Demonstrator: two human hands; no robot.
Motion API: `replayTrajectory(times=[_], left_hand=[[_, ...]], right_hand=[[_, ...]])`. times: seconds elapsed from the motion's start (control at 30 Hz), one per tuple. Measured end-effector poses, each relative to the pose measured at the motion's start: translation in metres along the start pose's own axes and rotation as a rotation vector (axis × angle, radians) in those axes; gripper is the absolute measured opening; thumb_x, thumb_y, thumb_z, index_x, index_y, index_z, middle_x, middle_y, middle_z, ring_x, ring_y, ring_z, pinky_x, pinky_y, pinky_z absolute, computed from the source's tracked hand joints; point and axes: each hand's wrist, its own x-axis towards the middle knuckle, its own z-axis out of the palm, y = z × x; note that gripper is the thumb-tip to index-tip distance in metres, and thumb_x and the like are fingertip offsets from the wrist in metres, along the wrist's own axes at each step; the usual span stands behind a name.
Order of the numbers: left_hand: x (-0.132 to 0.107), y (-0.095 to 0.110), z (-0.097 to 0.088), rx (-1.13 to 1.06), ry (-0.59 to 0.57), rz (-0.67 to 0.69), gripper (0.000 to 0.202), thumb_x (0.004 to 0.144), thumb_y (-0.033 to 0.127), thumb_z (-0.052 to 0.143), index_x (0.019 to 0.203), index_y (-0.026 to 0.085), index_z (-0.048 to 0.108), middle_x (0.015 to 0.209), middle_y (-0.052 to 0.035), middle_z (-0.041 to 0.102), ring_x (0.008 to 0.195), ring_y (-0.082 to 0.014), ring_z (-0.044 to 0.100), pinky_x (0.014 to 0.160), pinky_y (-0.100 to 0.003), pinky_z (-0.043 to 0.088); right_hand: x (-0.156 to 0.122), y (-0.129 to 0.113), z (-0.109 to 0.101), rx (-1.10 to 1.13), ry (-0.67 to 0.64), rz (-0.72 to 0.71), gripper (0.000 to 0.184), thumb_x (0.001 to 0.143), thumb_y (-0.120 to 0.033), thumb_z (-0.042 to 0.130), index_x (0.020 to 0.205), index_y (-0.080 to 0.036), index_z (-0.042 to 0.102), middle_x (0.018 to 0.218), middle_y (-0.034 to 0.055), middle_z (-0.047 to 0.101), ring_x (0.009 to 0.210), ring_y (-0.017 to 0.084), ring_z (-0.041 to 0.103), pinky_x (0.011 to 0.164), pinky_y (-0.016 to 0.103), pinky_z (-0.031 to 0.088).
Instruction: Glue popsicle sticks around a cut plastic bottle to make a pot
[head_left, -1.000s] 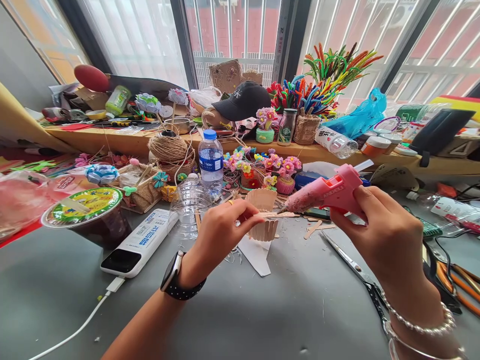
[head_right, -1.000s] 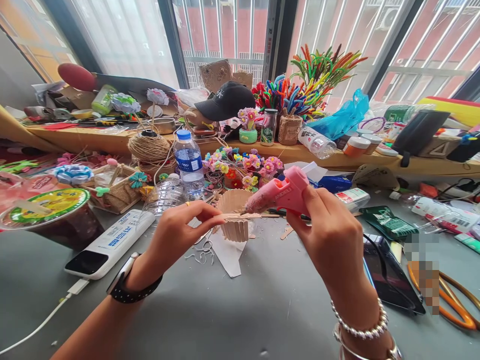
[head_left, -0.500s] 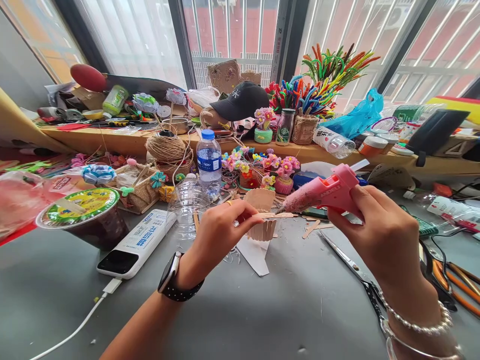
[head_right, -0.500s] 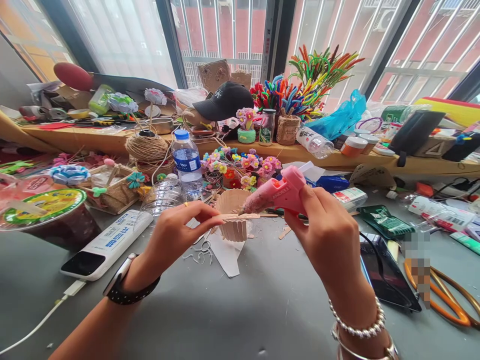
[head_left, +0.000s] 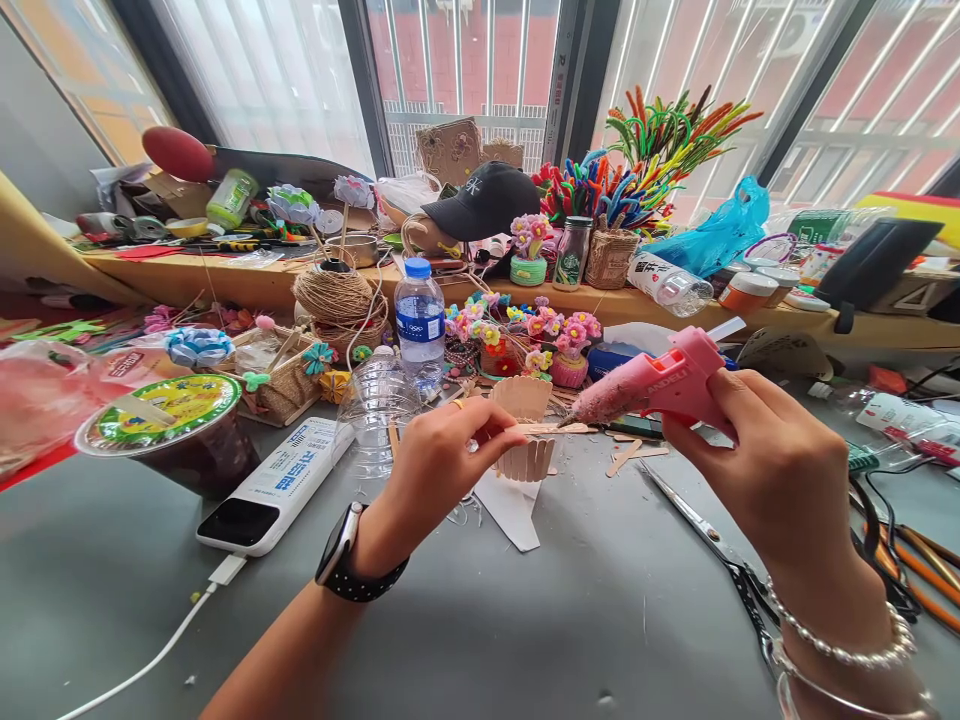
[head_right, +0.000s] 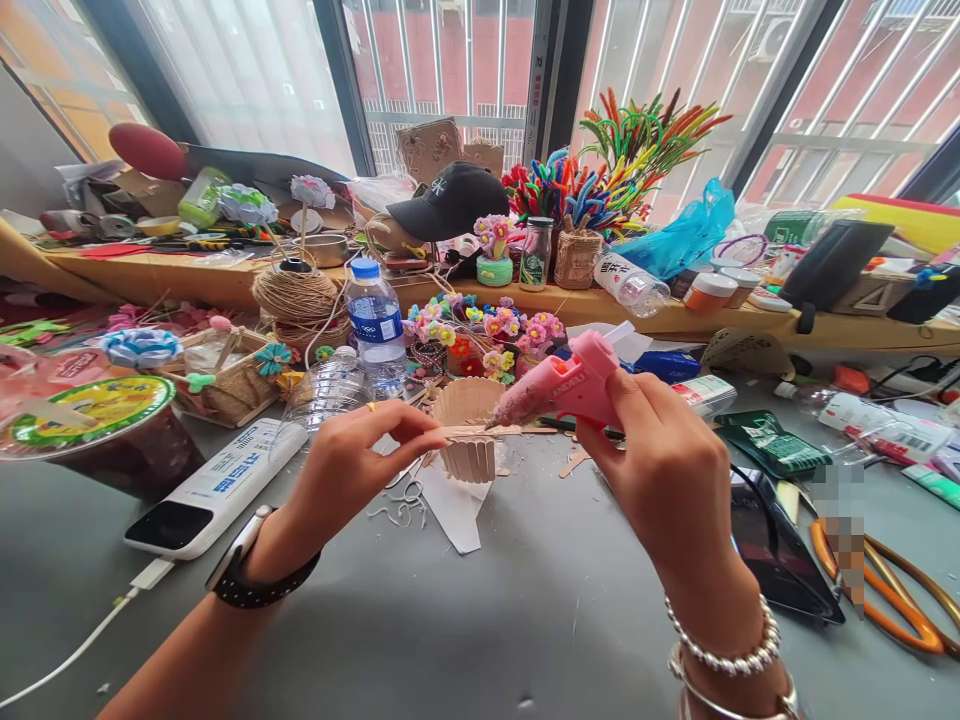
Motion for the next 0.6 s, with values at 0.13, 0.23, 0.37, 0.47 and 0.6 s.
replayTrajectory(times=[0.13,0.23,0.37,0.47,0.6], left_hand=[[-0.0004,-0.0004,0.0000,0.000,-0.003,-0.005,0.016,0.076,0.033,0.058,0.072,0.017,0.061,0.065,0.0018,0.064,0.058,-0.0116,0.055,0.057,-0.023,0.040],[0.0000,0.0001,-0.0003,-0.001,-0.012,-0.017,0.017,0.076,0.033,0.058,0.072,0.018,0.061,0.065,0.0018,0.064,0.058,-0.0114,0.054,0.057,-0.023,0.040],[0.0007,0.0010,-0.0009,-0.003,-0.013,-0.025,0.017,0.076,0.034,0.058,0.072,0.018,0.061,0.065,0.0016,0.064,0.058,-0.0116,0.055,0.057,-0.023,0.040],[0.0004,0.0009,-0.0009,-0.003,-0.015,-0.026,0.017,0.076,0.034,0.058,0.071,0.018,0.061,0.064,0.0018,0.064,0.058,-0.0115,0.055,0.057,-0.023,0.041],[-0.0002,0.0007,-0.0006,-0.004,-0.012,-0.027,0.016,0.076,0.034,0.058,0.072,0.018,0.061,0.065,0.0021,0.064,0.059,-0.0111,0.055,0.058,-0.022,0.041]], right_hand=[[0.0004,0.0000,-0.0013,-0.004,-0.022,0.009,0.017,0.078,-0.027,0.050,0.087,-0.014,0.057,0.069,0.0057,0.055,0.064,0.020,0.052,0.052,0.028,0.035],[0.0008,0.0009,-0.0024,-0.003,-0.009,0.006,0.017,0.078,-0.026,0.050,0.087,-0.014,0.057,0.068,0.0054,0.055,0.062,0.019,0.051,0.051,0.028,0.035],[0.0008,0.0023,-0.0033,0.007,0.000,0.015,0.016,0.078,-0.028,0.049,0.085,-0.015,0.057,0.067,0.0047,0.054,0.061,0.019,0.050,0.051,0.028,0.033],[0.0006,0.0026,-0.0026,0.026,0.005,0.013,0.015,0.078,-0.029,0.049,0.085,-0.016,0.056,0.067,0.0043,0.053,0.061,0.018,0.050,0.052,0.028,0.035],[0.0000,0.0027,-0.0003,0.045,0.022,-0.005,0.016,0.078,-0.029,0.049,0.086,-0.016,0.056,0.067,0.0042,0.053,0.061,0.018,0.051,0.052,0.028,0.036]])
